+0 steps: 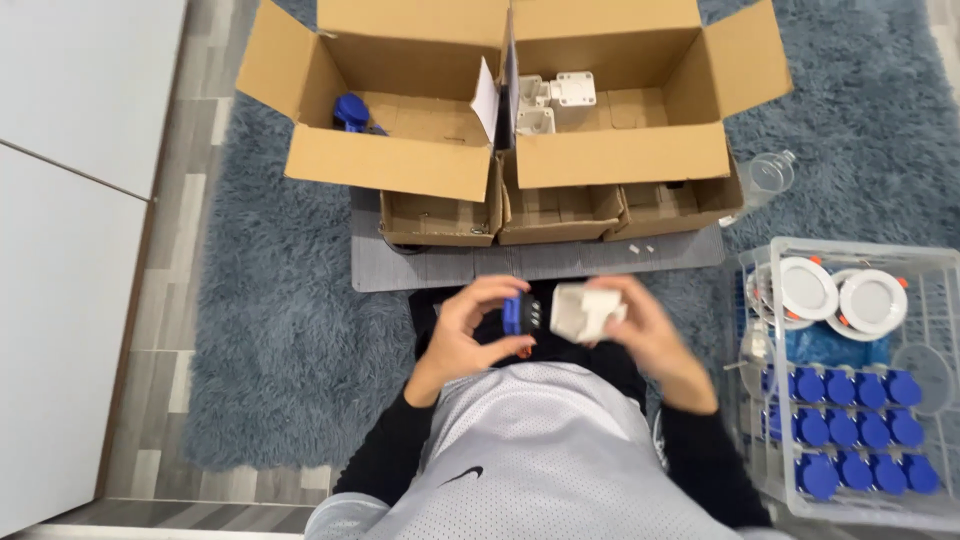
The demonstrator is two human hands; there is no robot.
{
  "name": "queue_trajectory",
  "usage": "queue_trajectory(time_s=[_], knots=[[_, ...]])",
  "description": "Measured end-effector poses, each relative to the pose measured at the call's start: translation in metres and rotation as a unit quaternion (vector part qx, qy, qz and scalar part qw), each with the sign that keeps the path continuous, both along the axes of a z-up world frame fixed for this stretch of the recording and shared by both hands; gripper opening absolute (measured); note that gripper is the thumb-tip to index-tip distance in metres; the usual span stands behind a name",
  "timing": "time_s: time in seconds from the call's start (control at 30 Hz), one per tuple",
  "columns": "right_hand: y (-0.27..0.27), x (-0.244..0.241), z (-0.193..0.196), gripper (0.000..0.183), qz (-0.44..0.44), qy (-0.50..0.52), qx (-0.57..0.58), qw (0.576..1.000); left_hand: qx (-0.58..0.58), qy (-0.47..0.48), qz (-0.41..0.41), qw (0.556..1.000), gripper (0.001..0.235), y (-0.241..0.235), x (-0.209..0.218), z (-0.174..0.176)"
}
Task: A person sits on a rug and assembles small blue and white hardware components, using a screwdriver to secure parts.
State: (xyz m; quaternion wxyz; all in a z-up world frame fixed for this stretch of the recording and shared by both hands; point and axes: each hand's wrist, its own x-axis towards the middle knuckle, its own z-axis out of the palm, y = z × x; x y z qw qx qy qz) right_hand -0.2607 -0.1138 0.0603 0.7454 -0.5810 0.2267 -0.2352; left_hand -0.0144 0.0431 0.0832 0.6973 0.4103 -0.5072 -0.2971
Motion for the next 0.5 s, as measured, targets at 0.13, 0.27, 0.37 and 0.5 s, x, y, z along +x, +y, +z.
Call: queue_trajectory(time_s=[0.13,0.27,0.37,0.5], knots=[[0.015,0.002,-0.019,0.067,0.022,0.006,0.034,0.999,-0.009,-0.086,0.014,0.996,0.056,0.006,-0.007,0.025],[0.015,0.006,-0.022,0.062,0.036,0.011,0.023,0.999,-0.008,-0.149,0.038,0.988,0.050,0.003,-0.011,0.028],[0.012,0.010,-0.016,0.061,0.042,0.005,0.008,0.999,-0.013,-0.173,0.048,0.984,0.047,0.001,-0.009,0.029],[0.013,0.011,-0.010,0.063,0.038,0.000,0.001,0.999,-0.012,-0.173,0.048,0.984,0.047,0.003,-0.012,0.027]])
